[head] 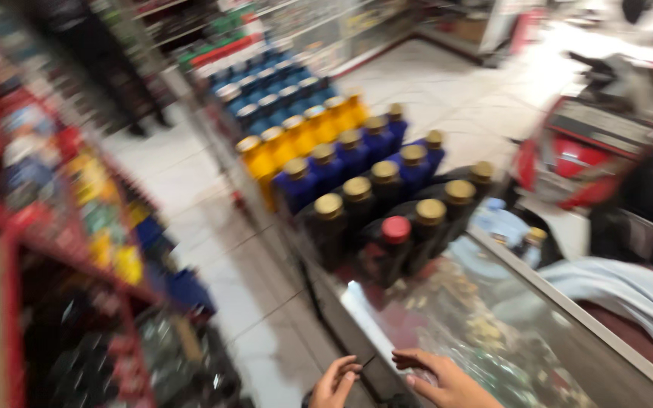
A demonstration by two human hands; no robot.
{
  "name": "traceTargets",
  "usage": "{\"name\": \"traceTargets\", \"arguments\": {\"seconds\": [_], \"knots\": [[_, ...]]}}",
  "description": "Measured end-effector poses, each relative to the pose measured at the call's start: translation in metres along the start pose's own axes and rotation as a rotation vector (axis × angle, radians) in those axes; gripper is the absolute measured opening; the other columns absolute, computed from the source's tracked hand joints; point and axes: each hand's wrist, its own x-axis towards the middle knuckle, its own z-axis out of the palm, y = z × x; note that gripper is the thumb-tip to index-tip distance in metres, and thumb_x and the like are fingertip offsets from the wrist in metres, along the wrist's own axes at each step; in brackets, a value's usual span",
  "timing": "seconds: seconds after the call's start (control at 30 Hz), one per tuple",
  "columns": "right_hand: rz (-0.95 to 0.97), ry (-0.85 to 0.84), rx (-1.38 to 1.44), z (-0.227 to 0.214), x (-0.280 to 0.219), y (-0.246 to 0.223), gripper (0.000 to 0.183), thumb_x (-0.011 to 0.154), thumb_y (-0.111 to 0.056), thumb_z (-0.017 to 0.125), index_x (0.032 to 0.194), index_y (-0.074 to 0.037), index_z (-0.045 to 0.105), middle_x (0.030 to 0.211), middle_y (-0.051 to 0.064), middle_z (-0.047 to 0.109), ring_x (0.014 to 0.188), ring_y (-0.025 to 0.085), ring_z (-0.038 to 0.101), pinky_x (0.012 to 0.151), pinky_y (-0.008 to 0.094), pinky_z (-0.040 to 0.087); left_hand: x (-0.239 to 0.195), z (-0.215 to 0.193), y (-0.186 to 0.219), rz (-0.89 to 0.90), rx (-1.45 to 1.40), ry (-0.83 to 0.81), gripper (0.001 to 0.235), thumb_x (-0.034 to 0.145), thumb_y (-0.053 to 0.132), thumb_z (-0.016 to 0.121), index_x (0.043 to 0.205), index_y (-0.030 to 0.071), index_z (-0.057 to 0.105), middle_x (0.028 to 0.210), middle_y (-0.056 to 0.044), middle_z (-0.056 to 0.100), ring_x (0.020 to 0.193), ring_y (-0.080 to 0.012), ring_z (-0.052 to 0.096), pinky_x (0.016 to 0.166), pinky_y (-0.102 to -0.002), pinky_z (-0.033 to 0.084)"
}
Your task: The person repeatedly picks up bottles of motor oil from a red metal shelf and places them onto a glass display counter. They handle various bottle types, including blue, black, and orange containers, arranging them in rows on the counter.
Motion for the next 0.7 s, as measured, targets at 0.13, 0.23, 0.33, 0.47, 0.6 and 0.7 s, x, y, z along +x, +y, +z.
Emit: {"name": "traceTargets", "arguments": {"seconds": [0.13,0.23,0.33,0.47,0.6,0.7], "knots": [[-0.050,-0.199,-0.266,0.006,0.034,-0.074,0.048,0.095,-0.026,0.067,0.141,-0.014,0.058,0.131,0.008,0.073,0.124,0.023,0.068,0.106,0.037,0.049,-0.055,0.017,0.056,-0.202,0.079,0.208,0.038,0.100,0.022,0.060,0.136,0.009,0.061,0.122,-0.005,0.074,0.115,-0.0143,0.069,0.097,-0.033,0.051],[-0.184,-0.413,-0.361,0.031,0.064,-0.119,0.048,0.095,-0.025,0.065,0.140,-0.012,0.057,0.133,0.010,0.070,0.125,0.027,0.065,0.105,0.039,0.048,-0.097,0.038,0.105,0.072,0.147,0.422,0.034,0.099,0.018,0.060,0.129,0.003,0.065,0.115,-0.009,0.078,0.112,-0.0172,0.071,0.095,-0.034,0.052],[-0.429,-0.611,-0.478,0.071,0.095,-0.152,0.048,0.094,-0.023,0.068,0.138,-0.007,0.056,0.136,0.014,0.066,0.125,0.033,0.062,0.105,0.040,0.048,-0.144,0.042,0.145,0.158,0.185,0.663,0.034,0.096,0.016,0.062,0.127,0.002,0.064,0.113,-0.010,0.078,0.108,-0.0195,0.074,0.093,-0.033,0.055],[-0.676,-0.818,-0.457,0.129,0.119,-0.194,0.049,0.092,-0.016,0.067,0.137,-0.004,0.056,0.137,0.017,0.064,0.127,0.035,0.061,0.106,0.041,0.047,-0.200,0.044,0.180,0.321,0.287,0.978,0.032,0.094,0.012,0.062,0.123,-0.002,0.063,0.117,-0.016,0.075,0.114,-0.0259,0.072,0.098,-0.036,0.054],[-0.901,-0.945,-0.434,0.191,0.124,-0.232,0.048,0.092,-0.015,0.067,0.137,-0.004,0.057,0.142,0.019,0.059,0.131,0.036,0.057,0.108,0.042,0.044,-0.255,0.049,0.190,0.408,0.335,1.271,0.033,0.096,0.011,0.062,0.126,-0.002,0.063,0.122,-0.017,0.073,0.118,-0.0286,0.070,0.100,-0.037,0.052],[-1.088,-0.979,-0.419,0.248,0.123,-0.258,0.048,0.092,-0.016,0.069,0.138,-0.004,0.057,0.145,0.021,0.055,0.133,0.038,0.053,0.109,0.043,0.043,-0.294,0.058,0.186,0.371,0.273,1.413,0.032,0.096,0.012,0.062,0.126,-0.001,0.063,0.121,-0.015,0.074,0.116,-0.0265,0.071,0.100,-0.037,0.052]]}}
